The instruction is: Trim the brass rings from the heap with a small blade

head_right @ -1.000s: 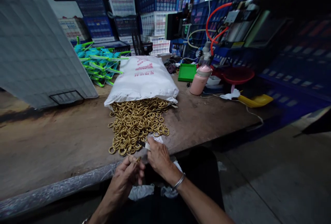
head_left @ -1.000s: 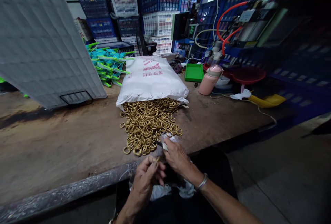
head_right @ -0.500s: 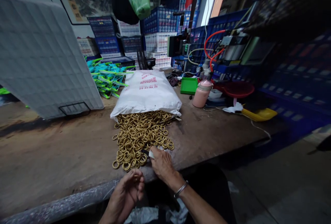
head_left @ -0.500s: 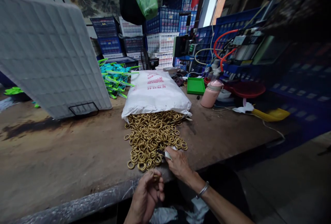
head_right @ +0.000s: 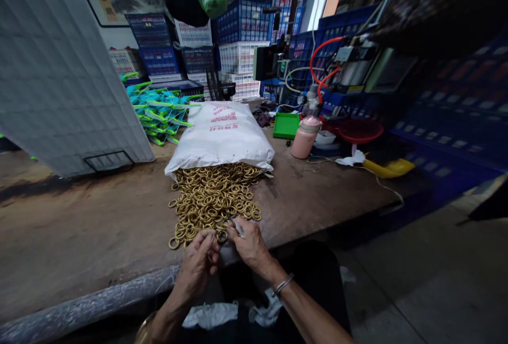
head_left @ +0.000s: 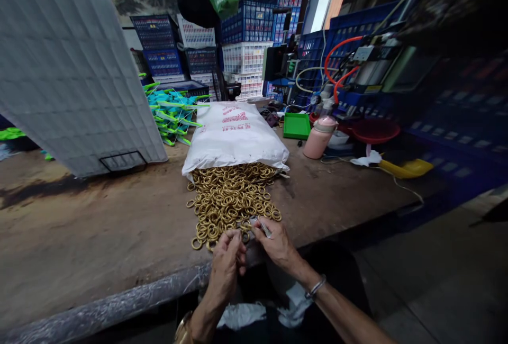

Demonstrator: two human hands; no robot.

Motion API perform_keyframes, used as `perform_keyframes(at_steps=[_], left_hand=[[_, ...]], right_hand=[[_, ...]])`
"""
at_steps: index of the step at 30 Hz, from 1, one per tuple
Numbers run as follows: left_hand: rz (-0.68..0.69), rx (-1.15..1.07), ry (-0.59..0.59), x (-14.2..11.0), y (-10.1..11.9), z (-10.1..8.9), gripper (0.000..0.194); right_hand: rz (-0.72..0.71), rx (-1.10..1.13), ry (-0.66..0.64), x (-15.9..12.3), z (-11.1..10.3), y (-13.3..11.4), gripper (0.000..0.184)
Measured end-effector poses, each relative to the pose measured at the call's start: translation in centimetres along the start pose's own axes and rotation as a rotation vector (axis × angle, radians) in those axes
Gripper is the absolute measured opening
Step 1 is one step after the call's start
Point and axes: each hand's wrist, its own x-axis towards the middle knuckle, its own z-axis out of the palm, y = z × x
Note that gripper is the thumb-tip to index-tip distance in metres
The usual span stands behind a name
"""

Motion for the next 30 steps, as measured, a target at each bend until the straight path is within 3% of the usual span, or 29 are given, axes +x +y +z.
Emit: perform_keyframes(at_steps=[10,14,16,19,22,27,30], left_hand=[[-0.072,0.114,-0.036,1.7,0.7,0.1,0.035],[-0.059,0.166,-0.007,1.9,1.1,0.1,0.03],[-0.023,0.197,0.015,2.1,1.3,0.2,0.028],[0.074,0.24,0.067,2.4,1.6,0.5,0.024],[0.221,0.308,0.091,2.6,1.9,0.7,0.033],[0.305,0.393,-0.076,2.2,1.6,0.5,0.015],[0.335,0.392,-0.106,1.8,1.3,0.3,0.015]], right_hand=[[-0.16,-0.069,-0.079,-1.3,-0.2,-0.8,0.012],[-0.031,-0.09,0.072,-0.4,-0.2,-0.3,0.014],[0.033,-0.102,0.127,0.1,-0.2,0.0,0.018],[-0.006,-0.084,0.101,0.2,0.0,0.3,0.019],[-0.023,-0.026,0.07,0.0,0.3,0.1,0.02],[0.001,0.084,-0.022,-0.4,0.4,-1.0,0.021],[0.038,0.165,-0.063,-0.6,0.4,-1.5,0.023]])
